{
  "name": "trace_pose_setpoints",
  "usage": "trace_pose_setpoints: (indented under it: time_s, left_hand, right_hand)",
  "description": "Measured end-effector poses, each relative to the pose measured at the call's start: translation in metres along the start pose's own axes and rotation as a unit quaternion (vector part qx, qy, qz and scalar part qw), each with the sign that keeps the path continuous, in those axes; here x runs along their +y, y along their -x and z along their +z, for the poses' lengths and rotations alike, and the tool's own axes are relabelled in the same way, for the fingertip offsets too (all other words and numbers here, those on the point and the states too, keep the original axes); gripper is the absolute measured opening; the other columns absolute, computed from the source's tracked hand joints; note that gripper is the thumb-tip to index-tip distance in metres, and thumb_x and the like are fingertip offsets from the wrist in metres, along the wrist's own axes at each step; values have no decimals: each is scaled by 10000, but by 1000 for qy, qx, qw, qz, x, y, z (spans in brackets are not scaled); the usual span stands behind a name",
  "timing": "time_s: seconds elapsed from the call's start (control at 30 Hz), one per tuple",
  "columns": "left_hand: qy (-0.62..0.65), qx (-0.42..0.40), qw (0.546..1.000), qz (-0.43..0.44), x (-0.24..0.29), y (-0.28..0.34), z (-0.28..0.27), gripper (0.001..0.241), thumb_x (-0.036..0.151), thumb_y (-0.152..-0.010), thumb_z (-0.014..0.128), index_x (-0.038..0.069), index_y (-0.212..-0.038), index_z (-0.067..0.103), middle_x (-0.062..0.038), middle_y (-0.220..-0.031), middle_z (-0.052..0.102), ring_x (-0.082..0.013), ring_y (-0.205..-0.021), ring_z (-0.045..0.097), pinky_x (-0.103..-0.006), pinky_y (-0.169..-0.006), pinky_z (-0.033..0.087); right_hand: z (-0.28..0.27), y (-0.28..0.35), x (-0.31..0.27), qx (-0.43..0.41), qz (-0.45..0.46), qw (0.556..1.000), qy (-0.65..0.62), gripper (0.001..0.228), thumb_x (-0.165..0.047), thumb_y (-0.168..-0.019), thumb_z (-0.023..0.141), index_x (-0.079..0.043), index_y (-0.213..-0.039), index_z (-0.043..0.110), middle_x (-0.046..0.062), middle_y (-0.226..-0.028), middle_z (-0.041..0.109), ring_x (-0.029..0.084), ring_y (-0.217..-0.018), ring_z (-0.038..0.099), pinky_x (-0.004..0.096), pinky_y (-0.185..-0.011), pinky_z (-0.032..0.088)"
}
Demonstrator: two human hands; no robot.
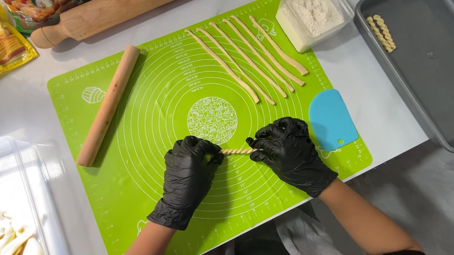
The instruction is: Twisting thin strips of dough into spirals and shaping them on a silicone pastry mat.
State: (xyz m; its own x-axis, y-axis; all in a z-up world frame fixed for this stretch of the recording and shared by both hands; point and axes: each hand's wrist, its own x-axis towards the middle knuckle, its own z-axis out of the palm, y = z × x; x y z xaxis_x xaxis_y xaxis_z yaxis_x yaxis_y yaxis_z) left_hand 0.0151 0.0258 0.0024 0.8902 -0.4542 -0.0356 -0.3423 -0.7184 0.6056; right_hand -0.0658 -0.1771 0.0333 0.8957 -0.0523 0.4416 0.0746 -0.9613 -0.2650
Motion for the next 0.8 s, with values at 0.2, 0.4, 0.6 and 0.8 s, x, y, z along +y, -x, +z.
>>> trace_pose_setpoints:
  time_s: [0.2, 0.4, 0.6, 0.8]
  left_hand:
    - [63, -11, 998, -20, 9, -2, 3, 204, 291, -837, 795, 229, -1012, 712, -91, -869, 662, -373, -918, 675, -511, -825, 534]
    - [166, -21, 983, -72, 17, -6, -6, 328, 263, -843, 829, 219, -1111, 644, -45, -913, 768, -333, -932, 747, -476, -823, 573]
    - [239, -47, 960, -138, 26, -7, -25, 360, 199, -819, 849, 218, -1143, 693, -7, -918, 803, -201, -907, 749, -351, -838, 515]
    - [278, -52, 953, -111, 67, -22, -45, 419, 113, -777, 858, 245, -1149, 717, 41, -864, 797, -118, -857, 723, -265, -813, 490]
  right_hand:
    - [11, -1, -4, 68, 15, 997, 22, 401, -377, -905, 797, -107, -1202, 791, 130, -1007, 731, 249, -1071, 645, 288, -1099, 406]
    - [16, 3, 6, 37, 64, 993, -96, 468, -425, -793, 885, -129, -1139, 778, 103, -1090, 747, 250, -1101, 648, 352, -1086, 418]
    - [2, -4, 21, -9, 88, 969, -231, 465, -462, -754, 904, -138, -1063, 781, 80, -1116, 763, 229, -1115, 669, 353, -1090, 433]
    - [4, 14, 67, -4, -35, 998, -43, 363, -592, -805, 828, -343, -1063, 773, -59, -1280, 653, 185, -1266, 550, 452, -1160, 352]
